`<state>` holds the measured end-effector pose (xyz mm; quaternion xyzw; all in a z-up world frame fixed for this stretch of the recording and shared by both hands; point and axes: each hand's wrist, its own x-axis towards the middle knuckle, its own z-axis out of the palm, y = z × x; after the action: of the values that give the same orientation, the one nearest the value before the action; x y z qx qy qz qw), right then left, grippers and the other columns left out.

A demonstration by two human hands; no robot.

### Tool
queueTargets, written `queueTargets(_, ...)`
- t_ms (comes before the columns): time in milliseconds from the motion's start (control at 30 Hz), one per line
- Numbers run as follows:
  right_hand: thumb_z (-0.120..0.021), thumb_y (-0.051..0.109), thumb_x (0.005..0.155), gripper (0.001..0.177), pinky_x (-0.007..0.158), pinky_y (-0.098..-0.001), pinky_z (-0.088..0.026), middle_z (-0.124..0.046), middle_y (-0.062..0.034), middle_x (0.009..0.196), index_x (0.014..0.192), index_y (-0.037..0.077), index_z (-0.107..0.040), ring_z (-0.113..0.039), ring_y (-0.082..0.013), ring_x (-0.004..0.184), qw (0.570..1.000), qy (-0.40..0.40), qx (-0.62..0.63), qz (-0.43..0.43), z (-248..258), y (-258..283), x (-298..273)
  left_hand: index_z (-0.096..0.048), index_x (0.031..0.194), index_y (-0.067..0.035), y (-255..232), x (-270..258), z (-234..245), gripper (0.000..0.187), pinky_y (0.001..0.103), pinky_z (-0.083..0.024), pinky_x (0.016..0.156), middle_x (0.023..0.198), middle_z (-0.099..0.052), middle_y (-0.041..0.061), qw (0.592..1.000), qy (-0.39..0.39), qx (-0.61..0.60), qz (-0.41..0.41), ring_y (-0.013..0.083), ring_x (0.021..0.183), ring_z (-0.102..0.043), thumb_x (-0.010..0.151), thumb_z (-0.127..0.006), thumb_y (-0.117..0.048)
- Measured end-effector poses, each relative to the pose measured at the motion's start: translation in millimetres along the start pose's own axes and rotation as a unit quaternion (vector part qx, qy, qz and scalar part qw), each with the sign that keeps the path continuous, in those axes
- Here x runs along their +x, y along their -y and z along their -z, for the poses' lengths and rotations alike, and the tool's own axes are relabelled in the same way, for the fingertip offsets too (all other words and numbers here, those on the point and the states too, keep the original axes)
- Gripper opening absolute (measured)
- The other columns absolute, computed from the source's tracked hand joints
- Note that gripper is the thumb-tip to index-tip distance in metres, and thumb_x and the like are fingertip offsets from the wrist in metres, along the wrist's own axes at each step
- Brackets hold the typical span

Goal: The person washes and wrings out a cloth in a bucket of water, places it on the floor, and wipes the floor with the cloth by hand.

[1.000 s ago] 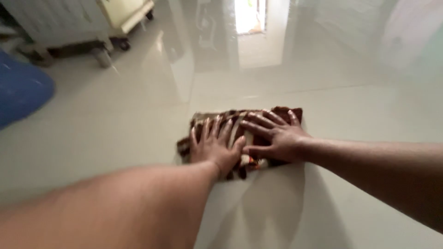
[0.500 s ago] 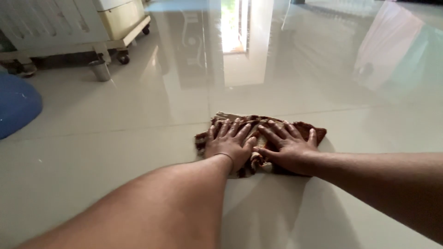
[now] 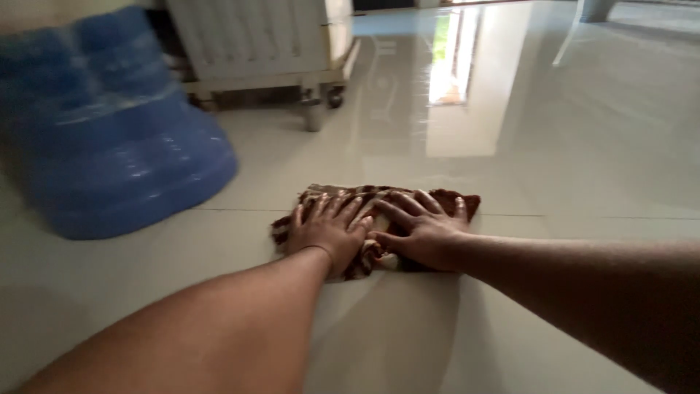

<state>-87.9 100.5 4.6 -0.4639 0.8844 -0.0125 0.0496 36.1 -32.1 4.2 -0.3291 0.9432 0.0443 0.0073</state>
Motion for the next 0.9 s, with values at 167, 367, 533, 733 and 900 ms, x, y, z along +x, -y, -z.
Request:
queueTargets(167, -0.036, 0.082, 0.085, 0.084, 0.119, -0.0749, 0.006, -0.007, 0.0142, 0.172, 0.160, 0.048, -0.016, 0.001, -0.0187, 0.159, 0.997, -0.001, 0.021, 0.072, 2, 99, 17, -0.009, 0.161, -0.048, 98, -21, 9, 0.069, 0.045, 0.005, 0.128, 0.171, -0.001, -0.018, 0.997, 0.016, 0.024, 0.075, 0.0110, 0.158, 0.000, 0.096, -0.019, -0.070)
queueTargets(367, -0.037, 0.080, 0.085, 0.083, 0.119, -0.0745, 0.004, -0.007, 0.0122, 0.172, 0.160, 0.048, -0.017, -0.001, -0.0215, 0.159, 0.991, 0.013, 0.030, 0.131, 3, 174, -12, -0.012, 0.161, -0.047, 159, -87, 10, 0.071, 0.045, 0.003, 0.127, 0.171, -0.005, -0.016, 0.992, -0.016, 0.009, 0.127, 0.0112, 0.157, -0.002, 0.095, -0.022, -0.071)
queueTargets(533, -0.035, 0.081, 0.085, 0.086, 0.120, -0.0729, 0.004, -0.004, 0.0108, 0.172, 0.161, 0.047, -0.012, 0.004, -0.0225, 0.159, 0.985, 0.052, 0.004, 0.167, 3, 194, -58, -0.016, 0.159, -0.047, 163, -142, 6, 0.071, 0.045, 0.002, 0.126, 0.170, -0.007, -0.016, 0.986, -0.017, 0.011, 0.163, 0.0112, 0.156, -0.003, 0.093, -0.025, -0.071)
queueTargets(733, -0.038, 0.083, 0.084, 0.091, 0.121, -0.0668, 0.006, -0.003, 0.0056, 0.173, 0.162, 0.044, -0.011, 0.005, -0.0239, 0.159, 0.974, 0.058, -0.016, 0.220, -1, 159, -121, -0.016, 0.161, -0.044, 117, -212, -2, 0.072, 0.048, 0.004, 0.126, 0.171, -0.008, -0.012, 0.987, -0.019, 0.002, 0.158, 0.0129, 0.158, -0.003, 0.094, -0.027, -0.071)
queueTargets(900, -0.038, 0.082, 0.085, 0.091, 0.123, -0.0621, 0.003, -0.004, 0.0017, 0.173, 0.162, 0.041, -0.012, 0.005, -0.0247, 0.159, 0.976, 0.069, -0.024, 0.207, 2, 100, -165, -0.010, 0.161, -0.041, 62, -225, -12, 0.076, 0.049, 0.008, 0.123, 0.170, -0.001, -0.009, 0.995, 0.015, -0.033, 0.089, 0.0168, 0.156, 0.002, 0.093, -0.024, -0.072)
